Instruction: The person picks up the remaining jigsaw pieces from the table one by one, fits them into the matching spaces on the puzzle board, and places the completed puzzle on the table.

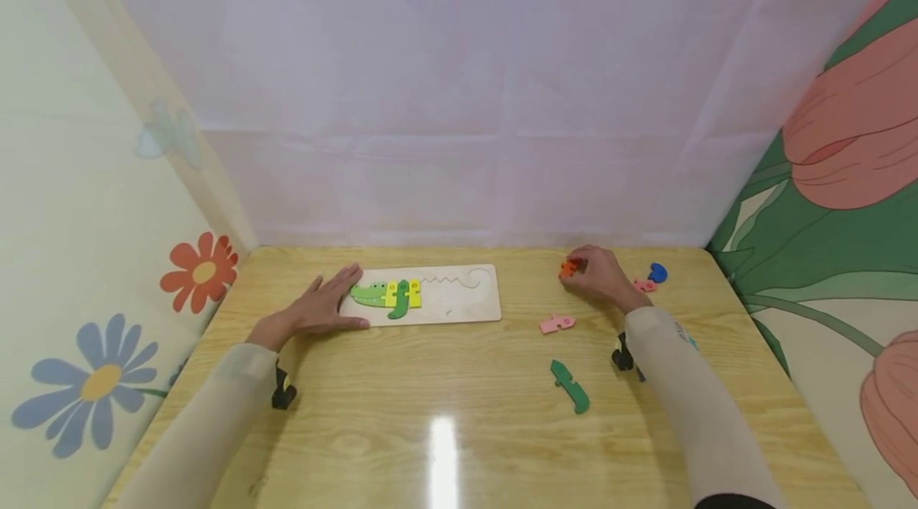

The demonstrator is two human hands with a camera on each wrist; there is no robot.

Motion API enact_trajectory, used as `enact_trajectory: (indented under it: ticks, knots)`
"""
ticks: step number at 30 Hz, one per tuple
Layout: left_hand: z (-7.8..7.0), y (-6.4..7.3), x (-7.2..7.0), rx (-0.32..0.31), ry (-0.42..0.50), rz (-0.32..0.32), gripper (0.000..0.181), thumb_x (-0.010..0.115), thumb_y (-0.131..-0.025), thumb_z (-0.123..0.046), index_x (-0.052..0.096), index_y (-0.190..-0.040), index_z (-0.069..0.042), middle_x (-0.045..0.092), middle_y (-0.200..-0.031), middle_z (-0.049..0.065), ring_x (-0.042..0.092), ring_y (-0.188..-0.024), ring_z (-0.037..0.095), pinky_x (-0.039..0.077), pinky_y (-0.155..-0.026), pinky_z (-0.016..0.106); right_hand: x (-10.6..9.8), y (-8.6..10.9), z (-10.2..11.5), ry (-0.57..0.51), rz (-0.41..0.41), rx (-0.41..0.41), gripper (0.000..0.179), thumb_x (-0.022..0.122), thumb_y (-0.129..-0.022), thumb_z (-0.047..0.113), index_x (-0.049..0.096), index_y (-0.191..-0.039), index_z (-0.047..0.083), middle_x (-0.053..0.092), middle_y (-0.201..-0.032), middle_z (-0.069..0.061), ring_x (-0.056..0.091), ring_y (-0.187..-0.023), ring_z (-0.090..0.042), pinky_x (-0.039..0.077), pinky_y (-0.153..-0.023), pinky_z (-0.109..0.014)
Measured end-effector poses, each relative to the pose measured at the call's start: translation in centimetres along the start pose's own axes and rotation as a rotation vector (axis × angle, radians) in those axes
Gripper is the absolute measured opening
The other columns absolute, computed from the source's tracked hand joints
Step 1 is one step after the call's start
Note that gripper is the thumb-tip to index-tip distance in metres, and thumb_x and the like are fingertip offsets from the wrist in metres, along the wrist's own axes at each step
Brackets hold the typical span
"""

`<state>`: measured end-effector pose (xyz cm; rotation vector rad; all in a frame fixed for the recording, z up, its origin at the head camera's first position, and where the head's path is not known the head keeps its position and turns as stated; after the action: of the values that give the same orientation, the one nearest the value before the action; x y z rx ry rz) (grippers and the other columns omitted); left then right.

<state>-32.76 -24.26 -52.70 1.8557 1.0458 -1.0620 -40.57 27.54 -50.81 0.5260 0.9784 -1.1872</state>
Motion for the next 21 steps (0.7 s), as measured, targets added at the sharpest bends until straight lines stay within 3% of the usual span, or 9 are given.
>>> enact_trajectory:
  ticks: [21]
  knots:
    - [0.0,0.2,-0.2,0.002,0.035,-0.026,0.118,0.073,-0.09,-0.067,0.014,-0.17,-0.002,0.007,-0.178,0.018,0.005,-0.164,0.039,-0.003,-0.126,0.069,-1.0,-0.5,2.9,-0.004,-0.012,-0.111,0.057,0.093,-0.08,0.019,0.071,-0.124,-0.011,0.071,-0.124,-0.031,0.066,-0.118,-0.049,0.05,-0.107,-0.061]
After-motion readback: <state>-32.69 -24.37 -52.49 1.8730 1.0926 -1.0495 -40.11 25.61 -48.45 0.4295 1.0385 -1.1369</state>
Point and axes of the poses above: each hand's wrist, its own y-axis away from the middle knuckle, its own x-axis out of the palm, z = x × y, the point moved 7 cm from there along -y, towards the middle knuckle
